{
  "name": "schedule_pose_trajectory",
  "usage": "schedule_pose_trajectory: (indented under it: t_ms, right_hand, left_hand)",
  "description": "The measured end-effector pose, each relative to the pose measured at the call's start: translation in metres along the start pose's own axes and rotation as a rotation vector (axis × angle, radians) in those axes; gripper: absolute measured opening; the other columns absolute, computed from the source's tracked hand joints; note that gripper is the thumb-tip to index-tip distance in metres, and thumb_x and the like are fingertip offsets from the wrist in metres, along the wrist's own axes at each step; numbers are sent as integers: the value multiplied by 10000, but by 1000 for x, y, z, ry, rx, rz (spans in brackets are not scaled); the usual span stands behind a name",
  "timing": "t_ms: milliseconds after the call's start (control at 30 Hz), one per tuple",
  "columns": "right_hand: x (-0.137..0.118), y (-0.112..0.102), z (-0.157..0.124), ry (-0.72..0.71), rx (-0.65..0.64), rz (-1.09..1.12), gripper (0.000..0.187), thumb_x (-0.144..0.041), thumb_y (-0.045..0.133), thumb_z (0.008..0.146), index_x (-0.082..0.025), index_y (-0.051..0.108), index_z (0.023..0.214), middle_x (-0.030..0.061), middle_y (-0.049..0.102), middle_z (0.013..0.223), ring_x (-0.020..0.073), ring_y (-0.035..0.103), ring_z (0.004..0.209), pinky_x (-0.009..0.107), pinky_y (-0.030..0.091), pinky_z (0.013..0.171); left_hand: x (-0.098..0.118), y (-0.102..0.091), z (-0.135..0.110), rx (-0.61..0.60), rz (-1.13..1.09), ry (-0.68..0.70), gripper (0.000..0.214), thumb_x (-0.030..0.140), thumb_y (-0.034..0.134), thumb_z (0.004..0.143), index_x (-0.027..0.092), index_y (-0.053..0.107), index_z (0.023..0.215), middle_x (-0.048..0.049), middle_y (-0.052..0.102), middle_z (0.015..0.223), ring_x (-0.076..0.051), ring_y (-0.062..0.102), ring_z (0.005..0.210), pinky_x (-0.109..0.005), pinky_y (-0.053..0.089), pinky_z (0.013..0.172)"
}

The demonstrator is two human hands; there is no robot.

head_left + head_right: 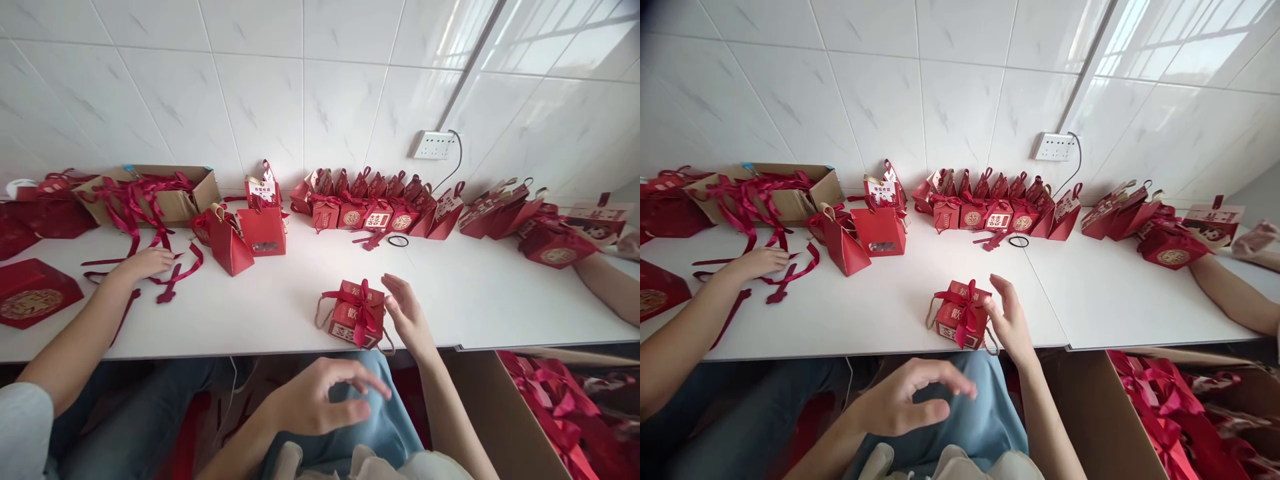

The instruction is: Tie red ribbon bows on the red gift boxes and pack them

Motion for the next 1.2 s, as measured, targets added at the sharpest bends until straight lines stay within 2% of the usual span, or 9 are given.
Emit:
schedule_pose_trajectory:
  t_ms: [100, 233, 333, 567, 800, 900, 1033, 1100, 1200]
  right_hand:
    - [-4, -2, -22, -10, -85, -172, 798, -599, 665, 674, -241, 349, 1313, 166, 357, 1405, 327, 353, 1314, 540, 317, 1051]
    - [-1, 19, -36, 34, -310, -214, 862, -479, 707, 695, -289, 232, 1388, 143, 323, 1436, 317, 378, 1306, 538, 379, 1019]
    - [2, 24, -25, -1, -329, -142, 683, -422, 623, 790, -302, 280, 1369, 126, 392, 1411, 290, 422, 1284, 527, 393, 1013]
    - [18, -10, -3, 30, 50, -125, 374, -470, 467, 871, -209, 505, 1135, 141, 571, 1203, 251, 588, 1060, 463, 482, 886]
    - [33, 10, 21, 192, -3, 44, 463, -563, 462, 827, -172, 585, 1042, 96, 658, 961, 208, 630, 851, 342, 521, 688]
    - [34, 15, 32, 194, -23, 138, 453, -542, 573, 760, -159, 593, 1000, 53, 653, 797, 184, 618, 744, 308, 500, 632]
    - [22, 13, 36, 114, -5, 193, 378, -471, 633, 740, -163, 589, 954, 5, 601, 695, 144, 576, 655, 292, 486, 628]
    - [14, 12, 39, 74, -8, 205, 355, -447, 635, 746, -171, 580, 961, -6, 588, 690, 139, 572, 660, 296, 494, 644]
    - [3, 9, 46, 25, 5, 216, 357, -436, 640, 738, -179, 561, 973, -23, 568, 681, 134, 569, 652, 306, 511, 652]
  left_hand:
    - [11, -43, 7, 184, 45, 81, 269, 357, 455, 897, 156, 634, 897, -103, 678, 949, -210, 632, 935, -350, 479, 873]
    - [-3, -104, 35, 487, 488, 121, 292, 325, 517, 853, 208, 556, 1118, -90, 532, 1291, -223, 461, 1231, -368, 381, 1020]
    - [-21, -107, 48, 459, 609, 87, 361, 330, 484, 861, 226, 496, 1207, -87, 481, 1340, -207, 439, 1253, -357, 382, 1024]
    - [-16, -113, 11, 684, 716, -17, 187, 345, 466, 864, 214, 585, 924, -32, 630, 799, -172, 591, 769, -284, 491, 703]
    - [11, -107, 59, 557, 805, 250, 152, 262, 480, 864, 212, 576, 971, -76, 570, 1083, -197, 509, 1102, -360, 406, 971]
    - [0, -102, 68, 561, 774, 187, 345, 322, 565, 815, 204, 488, 1129, -99, 526, 1170, -215, 498, 1138, -390, 414, 975]
    - [-15, -100, 38, 849, 769, 106, 679, 372, 665, 707, 165, 332, 1261, -185, 425, 1272, -294, 438, 1215, -420, 466, 878]
    - [-32, -100, 25, 911, 676, -18, 619, 408, 656, 708, 168, 365, 1199, -177, 495, 1199, -287, 534, 1108, -377, 501, 749]
    - [-66, -93, 21, 777, 497, -285, 318, 450, 569, 768, 204, 460, 937, -35, 621, 747, -205, 623, 642, -301, 454, 555]
Point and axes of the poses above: each hand's wrist, its own z-axis towards the middle knuckle, its own y-axis out of the palm, x = y × z, the point moved 10 cm from there along z, towards the middle knuckle
